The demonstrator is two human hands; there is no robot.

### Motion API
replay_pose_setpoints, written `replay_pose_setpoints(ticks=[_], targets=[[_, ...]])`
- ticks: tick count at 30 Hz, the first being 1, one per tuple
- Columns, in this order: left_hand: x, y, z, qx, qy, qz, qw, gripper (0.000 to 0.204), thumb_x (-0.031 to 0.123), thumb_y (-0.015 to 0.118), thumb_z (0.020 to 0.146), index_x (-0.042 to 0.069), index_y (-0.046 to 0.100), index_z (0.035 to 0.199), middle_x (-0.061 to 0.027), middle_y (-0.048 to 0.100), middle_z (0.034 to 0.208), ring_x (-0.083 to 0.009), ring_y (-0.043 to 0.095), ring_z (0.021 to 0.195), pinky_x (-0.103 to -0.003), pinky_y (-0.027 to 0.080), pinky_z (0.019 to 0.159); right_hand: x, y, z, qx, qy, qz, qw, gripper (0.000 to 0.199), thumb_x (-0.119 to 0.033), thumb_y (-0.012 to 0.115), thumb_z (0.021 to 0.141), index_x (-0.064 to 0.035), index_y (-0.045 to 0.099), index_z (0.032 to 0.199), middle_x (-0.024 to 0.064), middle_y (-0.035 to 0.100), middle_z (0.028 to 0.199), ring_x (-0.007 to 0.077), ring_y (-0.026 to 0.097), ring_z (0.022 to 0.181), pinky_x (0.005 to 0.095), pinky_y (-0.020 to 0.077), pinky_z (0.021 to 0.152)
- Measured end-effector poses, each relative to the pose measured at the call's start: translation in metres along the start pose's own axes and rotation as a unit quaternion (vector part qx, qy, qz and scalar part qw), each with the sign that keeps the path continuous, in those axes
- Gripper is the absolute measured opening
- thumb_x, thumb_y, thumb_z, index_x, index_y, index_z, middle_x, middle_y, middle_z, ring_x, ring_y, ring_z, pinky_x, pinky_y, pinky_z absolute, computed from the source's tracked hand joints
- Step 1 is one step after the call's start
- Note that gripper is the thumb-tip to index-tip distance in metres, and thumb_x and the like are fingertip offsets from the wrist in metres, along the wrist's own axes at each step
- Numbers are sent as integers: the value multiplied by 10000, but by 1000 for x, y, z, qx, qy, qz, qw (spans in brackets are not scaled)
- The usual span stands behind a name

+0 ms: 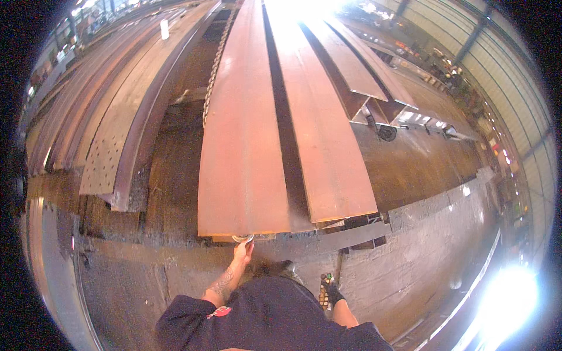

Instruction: The person operates a crane remote to lift and reposition long metal beams in a fabrication shop. They guide the suspended beam into place among other stacked beams and then walk to another area to continue handling additional beams.

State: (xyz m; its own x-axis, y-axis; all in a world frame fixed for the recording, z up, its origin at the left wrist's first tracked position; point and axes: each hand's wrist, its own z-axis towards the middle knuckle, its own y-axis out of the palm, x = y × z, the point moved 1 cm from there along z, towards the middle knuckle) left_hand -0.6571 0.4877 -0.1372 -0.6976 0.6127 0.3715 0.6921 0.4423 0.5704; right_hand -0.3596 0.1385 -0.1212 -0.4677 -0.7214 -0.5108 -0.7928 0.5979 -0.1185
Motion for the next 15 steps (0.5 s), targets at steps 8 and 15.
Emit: replay_pose_setpoints(ticks=[8, 15], targets=[[-7, -17, 6, -34, 34, 40, 998, 259, 188, 570, 923, -13, 546, 1084, -115, 639, 1003, -214, 632, 893, -326, 546, 781, 0, -2, -31, 1, -4, -31, 1000, 316, -382, 649, 843, -113, 528, 957, 47, 572, 709, 201, 586, 574, 365, 506, 507], [-12, -23, 19, 17, 62, 83, 994, 471, 373, 543, 936, -33, 476, 1165, -121, 623, 965, -208, 640, 803, -316, 557, 724, -8, 2, -46, 3, 3, -35, 999, 338, -393, 651, 840, -103, 533, 967, 54, 580, 722, 205, 595, 591, 369, 511, 521]])
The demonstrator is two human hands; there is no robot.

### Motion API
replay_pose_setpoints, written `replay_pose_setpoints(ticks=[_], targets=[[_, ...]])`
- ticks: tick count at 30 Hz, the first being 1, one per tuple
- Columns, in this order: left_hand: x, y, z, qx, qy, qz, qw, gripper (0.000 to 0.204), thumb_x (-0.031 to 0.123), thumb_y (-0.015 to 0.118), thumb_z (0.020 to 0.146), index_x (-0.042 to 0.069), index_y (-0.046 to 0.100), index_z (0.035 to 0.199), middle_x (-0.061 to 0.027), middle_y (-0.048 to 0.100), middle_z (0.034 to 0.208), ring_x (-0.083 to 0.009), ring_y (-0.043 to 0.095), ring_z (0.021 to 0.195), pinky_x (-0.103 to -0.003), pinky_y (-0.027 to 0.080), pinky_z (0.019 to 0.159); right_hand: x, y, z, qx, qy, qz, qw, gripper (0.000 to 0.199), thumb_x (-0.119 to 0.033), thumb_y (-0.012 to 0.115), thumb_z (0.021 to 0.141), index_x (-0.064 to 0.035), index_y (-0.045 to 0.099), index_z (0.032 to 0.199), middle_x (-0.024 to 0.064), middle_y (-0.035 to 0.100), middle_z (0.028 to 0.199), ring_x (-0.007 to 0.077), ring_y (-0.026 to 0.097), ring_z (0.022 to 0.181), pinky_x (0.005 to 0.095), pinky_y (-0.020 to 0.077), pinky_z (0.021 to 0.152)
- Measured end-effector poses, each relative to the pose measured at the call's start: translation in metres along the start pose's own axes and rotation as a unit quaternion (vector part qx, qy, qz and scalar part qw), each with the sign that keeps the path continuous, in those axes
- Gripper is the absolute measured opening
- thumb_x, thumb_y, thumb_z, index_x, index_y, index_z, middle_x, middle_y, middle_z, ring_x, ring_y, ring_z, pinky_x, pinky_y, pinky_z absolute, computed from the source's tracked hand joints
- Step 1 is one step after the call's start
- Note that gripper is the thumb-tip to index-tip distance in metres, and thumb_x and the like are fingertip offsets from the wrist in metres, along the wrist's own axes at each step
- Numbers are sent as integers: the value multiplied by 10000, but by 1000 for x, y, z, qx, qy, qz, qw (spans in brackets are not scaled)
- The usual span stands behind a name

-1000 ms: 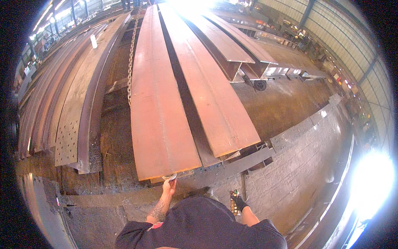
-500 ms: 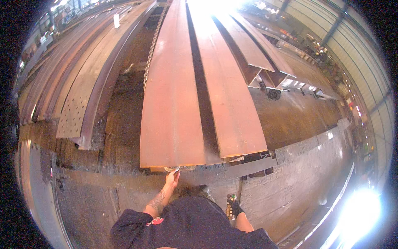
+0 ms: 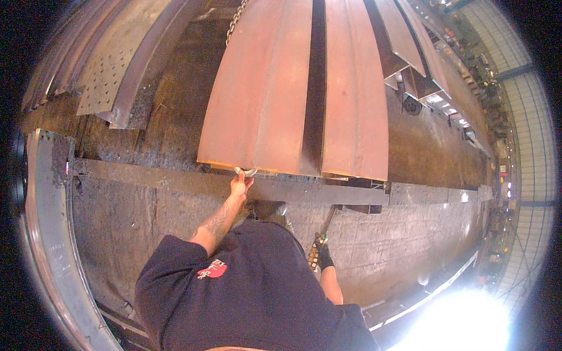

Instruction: The person operates a crane remote to lift and reposition long metal beams in a fabrication shop. They guide the suspended beam into place among other stacked beams and then walk to another area to continue handling additional beams.

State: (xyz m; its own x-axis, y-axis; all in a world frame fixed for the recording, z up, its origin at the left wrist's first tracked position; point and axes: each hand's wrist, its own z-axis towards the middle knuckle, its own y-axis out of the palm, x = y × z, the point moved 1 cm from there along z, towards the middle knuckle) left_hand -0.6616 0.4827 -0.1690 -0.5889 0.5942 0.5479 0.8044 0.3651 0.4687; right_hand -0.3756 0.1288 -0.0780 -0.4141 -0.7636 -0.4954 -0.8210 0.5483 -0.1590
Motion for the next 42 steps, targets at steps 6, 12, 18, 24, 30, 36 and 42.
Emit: replay_pose_setpoints(ticks=[6, 12, 18, 24, 30, 36, 42], targets=[[-1, -1, 19, 44, -110, -36, 992, 426, 344, 509, 953, -62, 503, 1082, -157, 610, 897, -243, 642, 766, -351, 593, 707, -12, 3, -3, -15, 10, -2, 1000, 299, -396, 632, 857, -130, 544, 961, 26, 560, 707, 165, 564, 572, 326, 478, 497], [9, -8, 23, 161, 7, 121, 979, 492, 396, 647, 870, -27, 527, 1090, -113, 617, 977, -204, 611, 818, -357, 539, 710, -7, 0, 26, -42, 0, -3, 999, 224, -363, 606, 889, -161, 533, 953, 7, 538, 684, 140, 529, 526, 295, 449, 455], [6, -41, 86, 34, 228, 299, 926, 418, 300, 672, 842, -19, 573, 1092, -133, 659, 996, -295, 624, 920, -385, 480, 766, -34, 5, 11, -21, -32, -87, 996, 353, -360, 640, 869, -130, 447, 1055, 57, 555, 714, 209, 580, 558, 356, 505, 485], [24, -24, 52, -67, 294, 469, 830, 470, 408, 580, 880, -32, 597, 1046, -227, 632, 1031, -416, 575, 995, -438, 456, 822, 1, -20, 13, 10, -51, -83, 995, 382, -406, 637, 857, -139, 483, 1083, 60, 558, 787, 200, 584, 618, 359, 507, 543], [40, 1, 23, -45, 292, 485, 823, 481, 390, 578, 886, -43, 532, 1088, -247, 628, 1033, -366, 575, 1047, -436, 423, 901, 23, -29, 23, -14, -125, -79, 989, 385, -332, 676, 845, -121, 523, 1130, 37, 561, 793, 178, 573, 597, 332, 511, 543], [41, -22, 23, 11, 307, 478, 823, 531, 328, 597, 864, -48, 420, 1193, -303, 601, 1018, -457, 578, 967, -476, 462, 808, 23, -14, -39, -52, 4, 19, 998, 254, -369, 592, 887, -120, 571, 930, 30, 555, 682, 193, 580, 560, 344, 531, 522], [62, -14, -18, 2, 293, 511, 808, 488, 250, 574, 856, -53, 392, 1192, -306, 605, 1008, -455, 584, 969, -472, 465, 817, 20, -2, -33, -9, 41, 29, 999, 359, -506, 528, 878, -148, 549, 904, 80, 597, 654, 240, 601, 522, 388, 532, 488]])
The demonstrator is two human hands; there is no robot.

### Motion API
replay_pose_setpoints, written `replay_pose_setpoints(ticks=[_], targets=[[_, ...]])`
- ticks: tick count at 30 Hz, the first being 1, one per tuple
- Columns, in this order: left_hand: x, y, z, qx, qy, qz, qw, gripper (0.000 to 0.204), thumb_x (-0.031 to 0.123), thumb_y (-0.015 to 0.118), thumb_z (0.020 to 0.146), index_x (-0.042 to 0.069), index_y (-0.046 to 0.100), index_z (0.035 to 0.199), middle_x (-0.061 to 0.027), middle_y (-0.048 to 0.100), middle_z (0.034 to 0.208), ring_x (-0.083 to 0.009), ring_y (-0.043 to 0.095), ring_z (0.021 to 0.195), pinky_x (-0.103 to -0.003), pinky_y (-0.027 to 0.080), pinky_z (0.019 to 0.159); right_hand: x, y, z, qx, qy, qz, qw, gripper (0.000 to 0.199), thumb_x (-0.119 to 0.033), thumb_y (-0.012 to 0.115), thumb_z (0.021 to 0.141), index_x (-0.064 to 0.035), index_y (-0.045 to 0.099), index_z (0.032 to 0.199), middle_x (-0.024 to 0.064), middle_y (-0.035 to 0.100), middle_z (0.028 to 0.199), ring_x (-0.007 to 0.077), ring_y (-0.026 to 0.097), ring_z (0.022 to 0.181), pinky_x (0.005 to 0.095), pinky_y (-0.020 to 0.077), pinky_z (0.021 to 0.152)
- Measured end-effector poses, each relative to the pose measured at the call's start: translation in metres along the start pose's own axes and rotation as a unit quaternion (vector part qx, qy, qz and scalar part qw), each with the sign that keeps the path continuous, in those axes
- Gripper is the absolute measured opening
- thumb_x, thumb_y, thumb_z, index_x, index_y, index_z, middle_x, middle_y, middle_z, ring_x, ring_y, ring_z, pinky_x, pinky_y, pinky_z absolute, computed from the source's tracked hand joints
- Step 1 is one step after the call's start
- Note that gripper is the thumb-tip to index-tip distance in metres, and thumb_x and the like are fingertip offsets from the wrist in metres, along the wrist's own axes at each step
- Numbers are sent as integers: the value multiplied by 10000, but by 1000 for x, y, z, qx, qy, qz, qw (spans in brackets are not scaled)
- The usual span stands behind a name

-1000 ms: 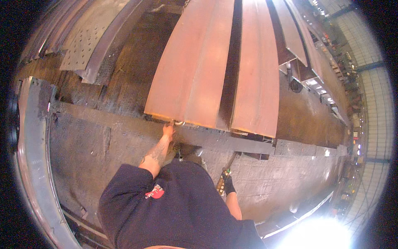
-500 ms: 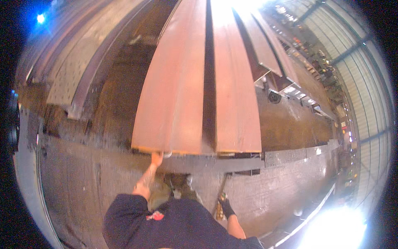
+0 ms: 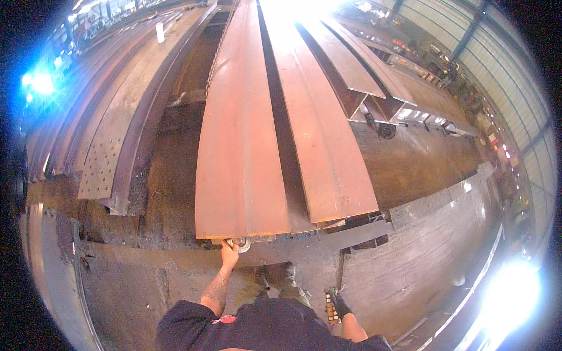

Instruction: The person operates a crane remote to lift and reposition long metal beams in a fabrication shop. They guide the suspended beam into place among other stacked beams and then walk to another area to continue handling additional beams.

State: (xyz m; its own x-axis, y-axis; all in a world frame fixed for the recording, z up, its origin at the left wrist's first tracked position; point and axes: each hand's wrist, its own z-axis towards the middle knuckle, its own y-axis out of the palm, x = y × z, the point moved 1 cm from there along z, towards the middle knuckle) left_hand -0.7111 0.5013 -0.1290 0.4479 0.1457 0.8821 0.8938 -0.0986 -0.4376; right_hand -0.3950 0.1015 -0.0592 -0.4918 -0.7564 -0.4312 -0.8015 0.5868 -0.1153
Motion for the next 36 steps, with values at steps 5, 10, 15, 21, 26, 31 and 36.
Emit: replay_pose_setpoints(ticks=[5, 10, 15, 21, 26, 31, 36], targets=[[17, -20, -9, 10, 4, 36, 999, 470, 231, 593, 820, -56, 419, 1149, -306, 608, 969, -449, 596, 932, -477, 461, 801, -5, 5, 22, 16, -2, 14, 1000, 403, -540, 540, 857, -137, 545, 876, 80, 586, 630, 242, 589, 502, 392, 521, 475], [-13, -83, -6, 36, -56, 127, 990, 447, 283, 586, 810, -60, 432, 1052, -303, 610, 921, -451, 597, 887, -486, 460, 776, -9, 6, 40, -26, 31, -9, 999, 449, -508, 576, 857, -78, 539, 983, 101, 591, 718, 241, 618, 558, 386, 536, 502], [-8, -167, 14, 0, -43, 324, 945, 400, 264, 600, 813, -18, 409, 1023, -268, 630, 854, -429, 623, 836, -493, 487, 741, 1, 3, 65, -42, 10, 62, 997, 396, -475, 570, 867, -86, 536, 932, 101, 580, 698, 255, 608, 541, 401, 528, 485], [43, -290, 57, 92, 60, 492, 864, 325, 196, 604, 798, 6, 425, 991, -230, 634, 796, -416, 631, 745, -505, 499, 662, 45, 3, 52, 18, 29, 117, 993, 398, -505, 467, 910, -119, 550, 962, 81, 583, 689, 252, 607, 550, 403, 521, 491], [136, -283, 84, 76, 131, 415, 897, 346, 227, 580, 836, -46, 424, 982, -292, 609, 785, -466, 604, 771, -517, 471, 687, 100, 15, 37, 21, 30, 71, 997, 400, -514, 441, 911, -138, 557, 979, 69, 593, 722, 244, 617, 588, 397, 529, 517], [169, -208, 102, 36, 155, 318, 935, 382, 279, 573, 850, -57, 448, 981, -309, 611, 826, -473, 602, 808, -518, 469, 706, 129, 30, 35, 32, 50, 99, 993, 396, -513, 441, 911, -141, 557, 978, 68, 593, 727, 242, 618, 595, 396, 530, 521], [154, -150, 98, 32, 58, 275, 959, 407, 295, 581, 850, -56, 457, 1015, -307, 617, 880, -453, 607, 866, -511, 471, 765, 123, 39, 36, 38, 40, 106, 993, 392, -512, 441, 910, -144, 557, 977, 68, 594, 731, 241, 620, 601, 396, 531, 525]])
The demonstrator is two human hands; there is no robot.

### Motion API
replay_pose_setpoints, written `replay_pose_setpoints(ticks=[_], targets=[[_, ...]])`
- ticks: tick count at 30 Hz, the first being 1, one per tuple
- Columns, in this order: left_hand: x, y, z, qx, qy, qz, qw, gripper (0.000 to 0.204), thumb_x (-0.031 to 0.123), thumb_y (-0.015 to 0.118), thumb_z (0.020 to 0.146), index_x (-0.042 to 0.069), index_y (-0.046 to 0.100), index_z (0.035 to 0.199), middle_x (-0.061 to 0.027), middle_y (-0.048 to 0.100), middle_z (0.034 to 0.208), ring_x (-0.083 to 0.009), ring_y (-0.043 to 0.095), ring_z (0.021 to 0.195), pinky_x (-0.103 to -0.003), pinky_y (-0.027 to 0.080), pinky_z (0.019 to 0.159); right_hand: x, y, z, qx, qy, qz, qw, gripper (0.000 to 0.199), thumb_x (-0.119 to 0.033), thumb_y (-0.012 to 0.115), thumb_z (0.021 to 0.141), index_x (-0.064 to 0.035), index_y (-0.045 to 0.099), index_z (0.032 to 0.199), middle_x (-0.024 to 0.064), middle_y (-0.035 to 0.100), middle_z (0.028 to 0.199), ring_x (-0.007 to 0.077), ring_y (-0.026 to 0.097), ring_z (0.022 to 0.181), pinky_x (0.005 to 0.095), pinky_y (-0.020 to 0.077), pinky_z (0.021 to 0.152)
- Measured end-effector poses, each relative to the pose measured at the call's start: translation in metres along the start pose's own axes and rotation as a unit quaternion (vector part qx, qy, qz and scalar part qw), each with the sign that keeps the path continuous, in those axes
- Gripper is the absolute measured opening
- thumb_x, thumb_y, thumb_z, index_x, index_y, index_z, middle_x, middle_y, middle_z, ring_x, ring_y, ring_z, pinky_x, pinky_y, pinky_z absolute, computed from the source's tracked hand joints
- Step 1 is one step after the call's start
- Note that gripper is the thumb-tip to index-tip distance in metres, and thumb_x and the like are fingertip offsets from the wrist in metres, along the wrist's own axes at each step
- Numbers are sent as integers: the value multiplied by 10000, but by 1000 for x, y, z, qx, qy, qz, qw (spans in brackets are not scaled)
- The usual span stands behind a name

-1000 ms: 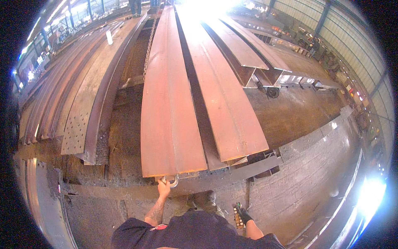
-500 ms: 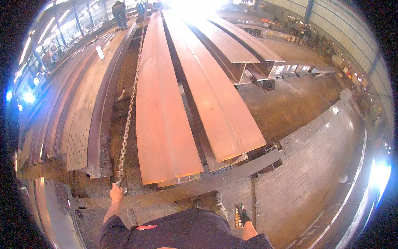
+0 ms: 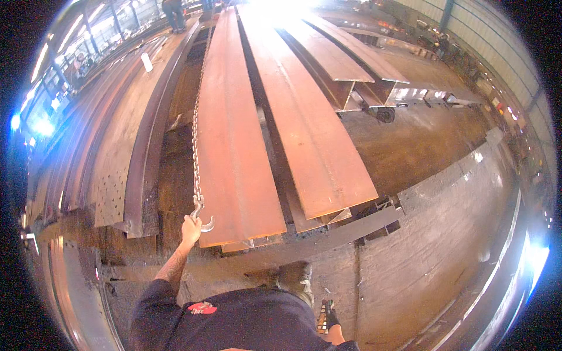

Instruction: The person operates a crane remote to lift and reposition long metal beams in a fabrication shop. They guide the suspended beam into place among other stacked beams and then walk to another area to continue handling additional beams.

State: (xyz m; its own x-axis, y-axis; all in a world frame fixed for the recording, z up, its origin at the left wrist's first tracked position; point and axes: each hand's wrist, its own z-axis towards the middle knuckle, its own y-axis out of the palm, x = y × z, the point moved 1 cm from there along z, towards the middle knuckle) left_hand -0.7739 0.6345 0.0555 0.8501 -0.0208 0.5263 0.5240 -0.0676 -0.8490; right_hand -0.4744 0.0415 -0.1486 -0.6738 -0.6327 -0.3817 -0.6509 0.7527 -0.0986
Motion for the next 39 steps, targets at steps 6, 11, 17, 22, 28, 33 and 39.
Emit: replay_pose_setpoints(ticks=[6, 11, 17, 22, 28, 33, 39], targets=[[23, -44, -42, 5, -13, -78, 997, 397, 305, 581, 846, -51, 465, 979, -312, 613, 886, -471, 598, 863, -506, 468, 746, -21, 18, 12, -3, -6, 15, 1000, 387, -510, 441, 910, -147, 557, 975, 67, 594, 737, 239, 621, 609, 395, 532, 530], [-17, -21, -92, -23, -58, -90, 994, 411, 317, 578, 834, -46, 481, 1002, -310, 613, 899, -456, 601, 896, -497, 461, 779, -61, 25, 23, -23, -23, -10, 999, 383, -509, 442, 909, -150, 557, 974, 67, 595, 741, 238, 622, 616, 394, 533, 535], [-9, -20, -113, -44, -98, -166, 980, 441, 315, 576, 834, -59, 499, 1054, -295, 619, 951, -428, 608, 943, -457, 463, 823, -117, 15, 54, -37, -71, -96, 992, 355, -491, 442, 911, -161, 560, 966, 69, 595, 768, 239, 628, 644, 389, 538, 553], [11, -75, -128, 10, -114, -201, 973, 439, 323, 577, 848, -42, 494, 1076, -256, 631, 910, -395, 627, 875, -431, 482, 758, -139, 10, 87, -65, -89, -70, 991, 446, -557, 566, 820, -112, 578, 835, 90, 574, 626, 262, 580, 497, 384, 502, 466], [44, -128, -186, -51, -111, -233, 965, 467, 348, 584, 852, -34, 475, 1097, -253, 626, 876, -390, 629, 838, -447, 477, 714, -146, 50, 74, -58, -50, -157, 985, 445, -546, 561, 831, -104, 603, 860, 99, 594, 664, 251, 598, 539, 388, 503, 495], [37, -92, -205, -103, -128, -191, 968, 478, 353, 586, 848, -47, 481, 1088, -255, 630, 888, -397, 627, 843, -451, 476, 740, -152, 60, 60, -50, -55, -185, 980, 446, -537, 556, 840, -98, 623, 880, 107, 609, 696, 242, 614, 575, 390, 503, 519], [18, -8, -183, -166, -122, -169, 964, 514, 393, 586, 831, -56, 470, 1053, -274, 627, 909, -404, 625, 874, -466, 473, 766, -150, 59, 38, -13, -45, -203, 978, 449, -525, 551, 851, -90, 648, 905, 117, 629, 735, 231, 632, 618, 394, 503, 548]])
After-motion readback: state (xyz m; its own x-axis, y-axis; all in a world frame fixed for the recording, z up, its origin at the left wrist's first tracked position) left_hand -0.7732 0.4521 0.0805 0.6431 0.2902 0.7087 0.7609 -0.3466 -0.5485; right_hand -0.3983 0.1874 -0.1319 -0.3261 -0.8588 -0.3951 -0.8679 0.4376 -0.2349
